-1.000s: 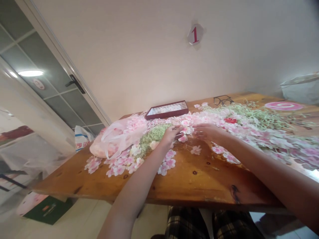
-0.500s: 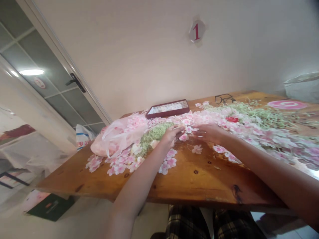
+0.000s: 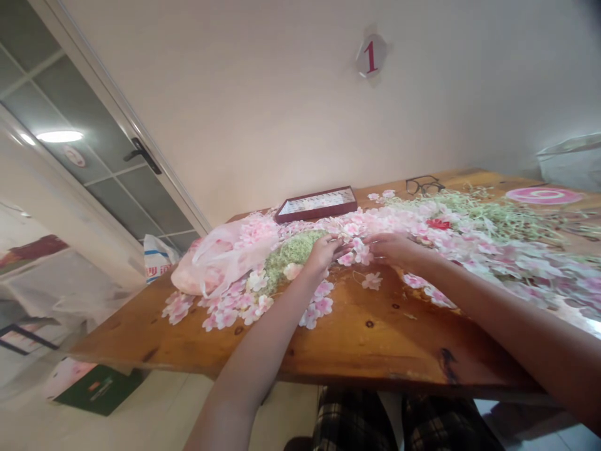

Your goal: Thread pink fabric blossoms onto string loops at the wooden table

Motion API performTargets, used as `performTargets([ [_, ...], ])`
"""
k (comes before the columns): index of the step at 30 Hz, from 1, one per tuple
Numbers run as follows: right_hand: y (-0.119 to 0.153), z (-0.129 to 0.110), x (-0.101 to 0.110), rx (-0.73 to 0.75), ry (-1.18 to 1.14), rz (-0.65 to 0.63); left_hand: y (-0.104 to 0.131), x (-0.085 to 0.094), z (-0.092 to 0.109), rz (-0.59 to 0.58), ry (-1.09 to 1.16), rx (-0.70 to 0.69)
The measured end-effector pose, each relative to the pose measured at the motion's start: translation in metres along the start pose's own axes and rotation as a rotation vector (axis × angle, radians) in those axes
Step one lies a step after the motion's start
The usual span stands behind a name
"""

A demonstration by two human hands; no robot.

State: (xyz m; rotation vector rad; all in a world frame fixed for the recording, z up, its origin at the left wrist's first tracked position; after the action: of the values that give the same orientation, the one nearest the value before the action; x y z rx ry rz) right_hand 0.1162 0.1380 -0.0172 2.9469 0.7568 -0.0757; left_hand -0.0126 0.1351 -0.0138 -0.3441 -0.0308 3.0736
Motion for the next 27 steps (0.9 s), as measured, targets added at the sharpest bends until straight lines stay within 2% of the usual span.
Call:
performTargets([
  [5,-0.009,-0.018,0.007,0.206,0.444,0.121,-0.002,0.0,0.007,-0.012,-0.191,-0.081],
  [8,-0.01,-0.025,-0.002,0.308,0.529,0.082,-0.003,-0.006,0.013,-0.058,-0.384,-0.163],
  [11,-0.01,-0.019,-0.002,0.26,0.435,0.085,-0.004,-0.01,0.013,-0.087,-0.474,-0.188],
  [18,-0.006,-0.015,0.008,0.179,0.342,0.145,-0.003,0.003,0.02,0.035,-0.504,-0.225],
  [22,-0.004,-0.02,0.015,0.167,0.497,0.207,-0.001,0.005,0.016,0.046,-0.422,-0.167],
  [27,-0.003,-0.022,0.033,0.154,0.759,0.384,0.001,0.006,0.014,0.063,-0.324,-0.104],
])
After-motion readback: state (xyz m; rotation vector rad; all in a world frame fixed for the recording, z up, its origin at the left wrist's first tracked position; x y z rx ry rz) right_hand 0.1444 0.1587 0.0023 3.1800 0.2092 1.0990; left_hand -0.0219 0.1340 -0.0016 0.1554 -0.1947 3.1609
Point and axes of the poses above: each hand's wrist, its own y-axis away from the middle knuckle, its own x-axis out of the back of the hand, z = x × y, the point moved 10 cm from there along -y, towards the middle knuckle, and after that the axes turned 6 degrees about -z, right-handed, at the moved point
